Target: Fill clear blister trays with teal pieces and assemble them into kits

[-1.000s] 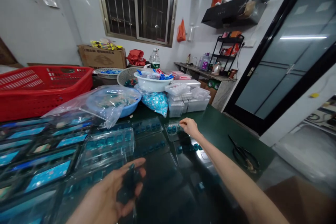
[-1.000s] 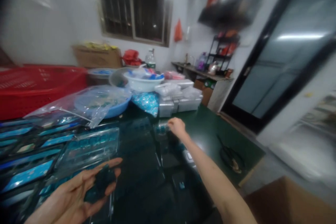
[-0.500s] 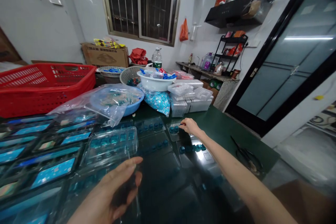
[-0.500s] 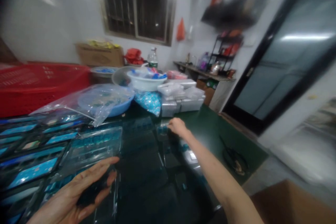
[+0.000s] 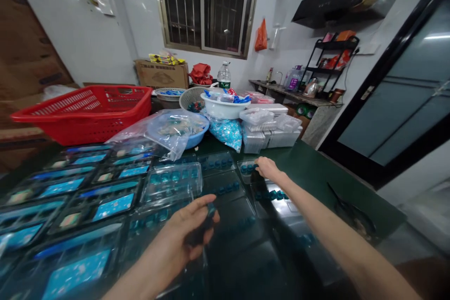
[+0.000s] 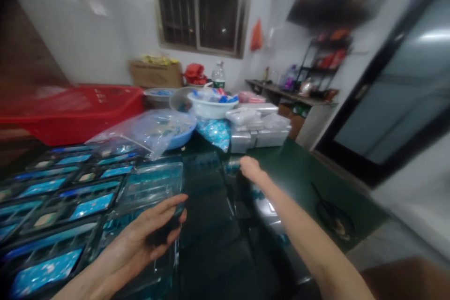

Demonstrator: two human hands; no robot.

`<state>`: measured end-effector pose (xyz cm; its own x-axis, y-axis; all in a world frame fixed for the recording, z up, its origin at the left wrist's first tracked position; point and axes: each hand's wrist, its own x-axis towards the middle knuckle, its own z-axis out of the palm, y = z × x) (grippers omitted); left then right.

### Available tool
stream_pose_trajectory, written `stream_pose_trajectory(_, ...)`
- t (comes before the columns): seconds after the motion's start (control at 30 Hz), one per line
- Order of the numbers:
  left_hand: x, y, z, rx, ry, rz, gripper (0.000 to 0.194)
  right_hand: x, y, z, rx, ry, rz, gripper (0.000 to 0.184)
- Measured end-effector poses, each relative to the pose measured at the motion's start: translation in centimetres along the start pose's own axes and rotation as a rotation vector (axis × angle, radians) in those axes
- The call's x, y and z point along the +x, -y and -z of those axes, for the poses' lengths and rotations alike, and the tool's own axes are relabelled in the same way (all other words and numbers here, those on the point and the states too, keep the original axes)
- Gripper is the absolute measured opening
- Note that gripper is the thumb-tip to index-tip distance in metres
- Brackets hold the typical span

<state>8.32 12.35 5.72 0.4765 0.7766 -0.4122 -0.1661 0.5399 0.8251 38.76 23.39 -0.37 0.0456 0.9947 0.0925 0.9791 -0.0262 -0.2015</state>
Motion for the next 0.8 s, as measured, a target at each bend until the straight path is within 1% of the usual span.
stream_pose_trajectory(0.1, 0.0, 0.1, -0.2, 0.040, 0.042, -0.047, 0.036, -2.2, 2.4, 1.2, 0.095, -0.111, 0.048, 0.031)
stream_pose_trajectory(0.17, 0.1, 0.4, -0.2, 0.078, 0.029, -0.057, 0.030, -4.9, 4.9, 1.9, 0.179, -0.159, 0.110, 0.030)
stream_pose_trajectory(0.23, 0.2, 0.9, -0.3, 0.119, -0.004, -0.073, 0.028, -8.3, 7.6, 2.5, 0.280, -0.168, 0.196, 0.026)
stream_pose_trajectory(0.27, 0.4, 1.1, -0.3, 0.142, -0.013, -0.087, 0.028, -10.1, 8.8, 2.7, 0.345, -0.174, 0.256, 0.026)
stream_pose_trajectory(0.3, 0.5, 1.4, -0.4, 0.169, -0.015, -0.104, 0.027, -11.7, 9.8, 2.9, 0.471, -0.199, 0.354, 0.028)
stream_pose_trajectory(0.37, 0.6, 1.8, -0.6, 0.238, 0.008, -0.133, 0.026, -14.1, 11.2, 3.3, 0.570, -0.206, 0.496, 0.032)
stream_pose_trajectory(0.43, 0.6, 2.1, -0.9, 0.314, 0.050, -0.161, 0.027, -15.5, 11.7, 3.3, 0.564, -0.202, 0.580, 0.034)
stream_pose_trajectory(0.5, 0.4, 2.3, -1.2, 0.352, 0.069, -0.165, 0.031, -15.9, 11.5, 3.1, 0.538, -0.207, 0.605, 0.033)
stream_pose_trajectory(0.63, -0.1, 2.4, -1.9, 0.386, 0.047, -0.158, 0.034, -16.1, 10.7, 2.5, 0.551, -0.204, 0.587, 0.025)
stream_pose_trajectory(0.73, -0.1, 2.5, -2.2, 0.482, 0.049, -0.175, 0.024, -16.7, 10.5, 2.5, 0.540, -0.186, 0.561, 0.015)
stream_pose_trajectory(0.8, 0.1, 2.7, -2.2, 0.558, 0.064, -0.203, 0.020, -17.0, 10.5, 2.6, 0.537, -0.159, 0.541, 0.012)
